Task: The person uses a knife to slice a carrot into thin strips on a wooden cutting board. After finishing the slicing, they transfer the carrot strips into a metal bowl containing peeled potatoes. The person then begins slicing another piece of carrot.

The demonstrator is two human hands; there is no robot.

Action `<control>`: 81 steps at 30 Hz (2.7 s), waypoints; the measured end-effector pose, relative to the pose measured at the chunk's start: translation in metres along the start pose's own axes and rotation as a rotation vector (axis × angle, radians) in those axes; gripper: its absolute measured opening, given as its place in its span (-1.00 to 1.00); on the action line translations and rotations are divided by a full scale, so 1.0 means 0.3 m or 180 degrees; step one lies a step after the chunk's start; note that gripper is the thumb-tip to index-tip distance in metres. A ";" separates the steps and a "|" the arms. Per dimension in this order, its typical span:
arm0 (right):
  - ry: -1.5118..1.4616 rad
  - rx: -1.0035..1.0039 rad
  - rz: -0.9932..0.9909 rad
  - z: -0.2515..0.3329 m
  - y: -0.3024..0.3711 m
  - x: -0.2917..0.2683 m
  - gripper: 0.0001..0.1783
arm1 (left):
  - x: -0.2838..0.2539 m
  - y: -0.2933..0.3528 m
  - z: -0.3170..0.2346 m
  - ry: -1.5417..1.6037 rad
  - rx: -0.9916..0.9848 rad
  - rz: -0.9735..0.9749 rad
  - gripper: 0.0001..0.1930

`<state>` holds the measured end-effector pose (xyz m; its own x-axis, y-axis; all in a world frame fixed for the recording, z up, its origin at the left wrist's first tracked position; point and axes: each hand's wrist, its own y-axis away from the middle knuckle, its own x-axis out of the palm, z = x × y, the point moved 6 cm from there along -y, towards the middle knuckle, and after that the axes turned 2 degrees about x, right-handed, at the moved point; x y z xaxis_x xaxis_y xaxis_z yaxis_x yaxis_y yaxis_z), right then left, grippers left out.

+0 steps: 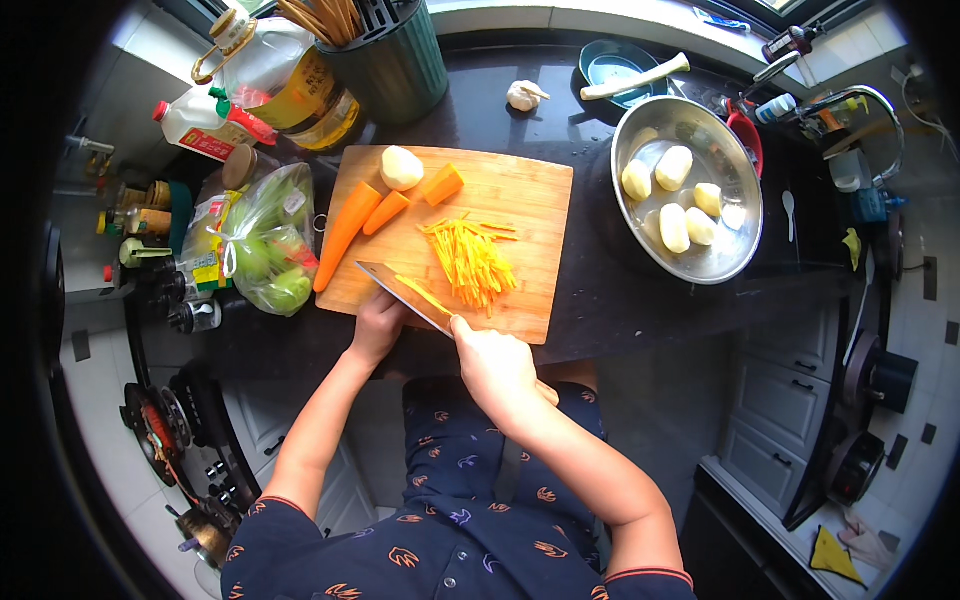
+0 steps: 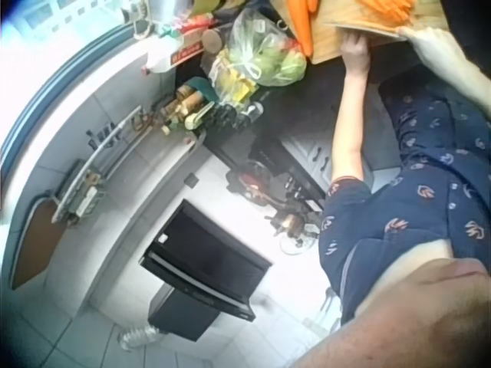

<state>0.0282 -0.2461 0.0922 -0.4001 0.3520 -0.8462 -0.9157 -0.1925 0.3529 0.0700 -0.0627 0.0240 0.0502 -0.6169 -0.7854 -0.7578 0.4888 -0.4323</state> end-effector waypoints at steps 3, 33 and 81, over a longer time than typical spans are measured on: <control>-0.0035 0.0013 -0.0106 -0.008 -0.011 0.036 -0.78 | 0.009 0.006 0.001 -0.0001 -0.0040 -0.0007 -0.81; -0.0079 -0.0195 -0.0289 0.011 -0.023 -0.008 -0.82 | 0.015 0.009 0.010 -0.0159 -0.0053 -0.0073 -0.80; -0.0143 0.0065 -0.0005 -0.007 -0.015 0.030 -0.74 | 0.019 0.031 0.001 -0.0286 0.0033 -0.0242 -0.80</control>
<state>0.0288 -0.2440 0.0822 -0.3997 0.3932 -0.8281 -0.9167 -0.1733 0.3601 0.0634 -0.0615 0.0155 0.1657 -0.5948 -0.7866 -0.7428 0.4494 -0.4963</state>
